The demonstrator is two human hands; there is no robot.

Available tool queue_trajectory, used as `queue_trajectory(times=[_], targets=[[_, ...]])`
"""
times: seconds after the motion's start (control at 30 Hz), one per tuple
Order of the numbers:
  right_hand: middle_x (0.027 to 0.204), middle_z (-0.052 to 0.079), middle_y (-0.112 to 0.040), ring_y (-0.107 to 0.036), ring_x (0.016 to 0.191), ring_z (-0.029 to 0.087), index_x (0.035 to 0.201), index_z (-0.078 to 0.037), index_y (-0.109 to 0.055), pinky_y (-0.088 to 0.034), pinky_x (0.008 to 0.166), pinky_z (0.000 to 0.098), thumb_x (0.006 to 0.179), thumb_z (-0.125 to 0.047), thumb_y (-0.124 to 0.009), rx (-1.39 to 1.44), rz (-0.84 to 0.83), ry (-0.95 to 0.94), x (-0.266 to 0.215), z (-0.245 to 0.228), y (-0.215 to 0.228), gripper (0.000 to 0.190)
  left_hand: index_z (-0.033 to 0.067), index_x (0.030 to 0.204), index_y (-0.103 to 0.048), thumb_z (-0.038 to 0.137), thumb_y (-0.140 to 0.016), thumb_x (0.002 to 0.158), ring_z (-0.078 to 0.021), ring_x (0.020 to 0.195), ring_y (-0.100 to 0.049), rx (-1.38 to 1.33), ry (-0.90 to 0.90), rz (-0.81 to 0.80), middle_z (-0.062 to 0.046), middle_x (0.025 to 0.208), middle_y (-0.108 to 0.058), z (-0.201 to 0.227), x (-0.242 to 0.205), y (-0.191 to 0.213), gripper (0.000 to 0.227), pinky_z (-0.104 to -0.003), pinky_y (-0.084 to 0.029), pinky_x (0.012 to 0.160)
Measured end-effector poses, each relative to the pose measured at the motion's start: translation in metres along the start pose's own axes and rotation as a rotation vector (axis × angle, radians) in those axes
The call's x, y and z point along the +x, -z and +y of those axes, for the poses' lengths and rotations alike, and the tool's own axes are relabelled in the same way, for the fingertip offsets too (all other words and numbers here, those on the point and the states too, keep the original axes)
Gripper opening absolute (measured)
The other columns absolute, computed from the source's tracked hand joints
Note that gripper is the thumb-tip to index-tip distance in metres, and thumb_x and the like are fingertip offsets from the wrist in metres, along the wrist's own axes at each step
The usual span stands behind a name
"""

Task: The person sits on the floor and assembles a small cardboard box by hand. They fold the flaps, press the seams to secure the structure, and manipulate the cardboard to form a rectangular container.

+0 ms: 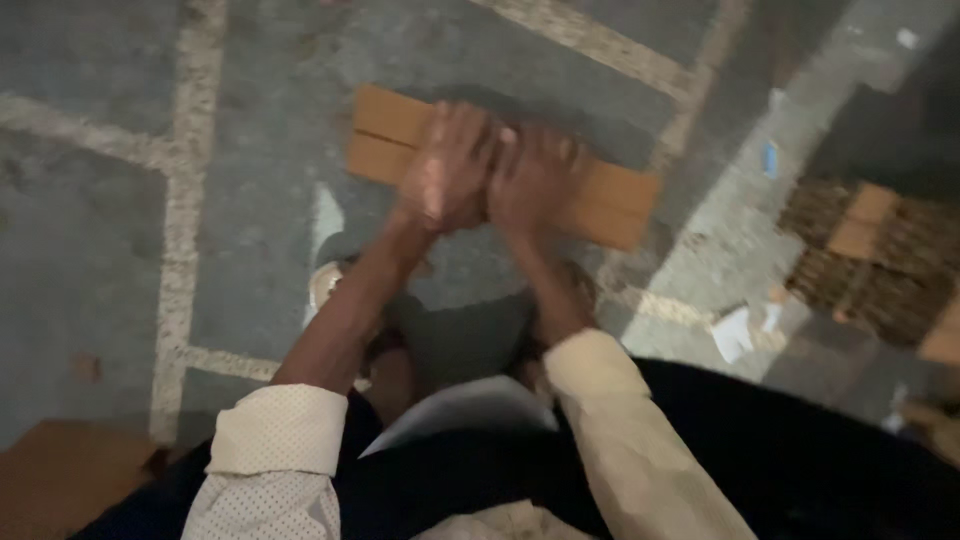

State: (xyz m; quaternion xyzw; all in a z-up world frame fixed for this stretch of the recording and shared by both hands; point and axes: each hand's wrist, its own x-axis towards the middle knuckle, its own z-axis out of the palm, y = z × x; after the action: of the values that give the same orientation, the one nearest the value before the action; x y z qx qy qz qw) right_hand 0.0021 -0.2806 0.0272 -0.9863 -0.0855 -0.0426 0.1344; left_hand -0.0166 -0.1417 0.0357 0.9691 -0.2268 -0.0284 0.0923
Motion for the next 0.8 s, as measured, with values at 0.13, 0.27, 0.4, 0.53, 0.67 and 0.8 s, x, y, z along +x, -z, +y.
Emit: queue_trajectory(times=[0.13, 0.27, 0.4, 0.53, 0.67, 0.8], targets=[[0.110, 0.020, -0.069, -0.058, 0.109, 0.041, 0.111, -0.002, -0.071, -0.033, 0.108, 0.0577, 0.112, -0.028, -0.043, 0.044, 0.035, 0.086, 0.003, -0.001, 0.006, 0.038, 0.0013, 0.140, -0.054, 0.046, -0.073, 0.076, -0.0426, 0.130, -0.046, -0.057, -0.014, 0.165, -0.021, 0.134, -0.057, -0.005, 0.001, -0.007, 0.081, -0.061, -0.028, 0.111], [0.103, 0.020, -0.070, -0.060, 0.105, 0.040, 0.101, -0.002, -0.071, -0.036, 0.112, 0.0557, 0.112, -0.025, -0.043, 0.052, -0.005, 0.037, 0.000, -0.001, 0.011, 0.038, -0.0005, 0.142, -0.054, 0.044, -0.076, 0.086, -0.0405, 0.130, -0.047, -0.079, 0.005, 0.172, -0.021, 0.136, -0.056, -0.003, -0.003, 0.001, 0.074, -0.056, -0.031, 0.115], [0.103, 0.019, -0.070, -0.060, 0.101, 0.039, 0.101, -0.001, -0.071, -0.037, 0.108, 0.0539, 0.110, -0.023, -0.044, 0.080, 0.056, 0.054, 0.005, 0.002, 0.006, 0.036, -0.0011, 0.137, -0.055, 0.050, -0.083, 0.057, -0.0375, 0.122, -0.050, -0.198, 0.014, 0.012, -0.019, 0.127, -0.058, -0.007, 0.006, 0.030, 0.099, -0.053, -0.032, 0.109], [0.104, 0.019, -0.069, -0.060, 0.103, 0.037, 0.106, -0.002, -0.070, -0.036, 0.108, 0.0529, 0.110, -0.020, -0.046, -0.004, 0.074, 0.150, -0.002, 0.017, -0.006, 0.031, -0.0030, 0.125, -0.064, 0.063, -0.086, 0.054, -0.0375, 0.115, -0.054, -0.542, 0.023, 0.218, -0.021, 0.119, -0.063, -0.016, 0.000, 0.030, 0.100, -0.051, -0.038, 0.102], [0.100, 0.018, -0.067, -0.058, 0.101, 0.039, 0.103, -0.002, -0.070, -0.037, 0.103, 0.0508, 0.108, -0.021, -0.046, 0.045, 0.111, 0.186, -0.001, 0.017, -0.004, 0.031, 0.0050, 0.113, -0.074, 0.047, -0.072, 0.093, -0.0336, 0.107, -0.064, -0.858, 0.369, 0.258, -0.017, 0.109, -0.071, -0.020, 0.014, 0.008, 0.046, -0.045, -0.047, 0.097], [0.099, 0.019, -0.067, -0.057, 0.097, 0.039, 0.106, 0.000, -0.071, -0.037, 0.101, 0.0516, 0.114, -0.021, -0.042, 0.113, 0.128, 0.151, 0.002, 0.008, -0.002, 0.036, 0.0021, 0.119, -0.070, 0.038, -0.070, 0.100, -0.0331, 0.096, -0.061, -0.431, 0.424, 0.444, -0.017, 0.100, -0.068, 0.000, 0.038, -0.017, 0.041, -0.045, -0.048, 0.090]])
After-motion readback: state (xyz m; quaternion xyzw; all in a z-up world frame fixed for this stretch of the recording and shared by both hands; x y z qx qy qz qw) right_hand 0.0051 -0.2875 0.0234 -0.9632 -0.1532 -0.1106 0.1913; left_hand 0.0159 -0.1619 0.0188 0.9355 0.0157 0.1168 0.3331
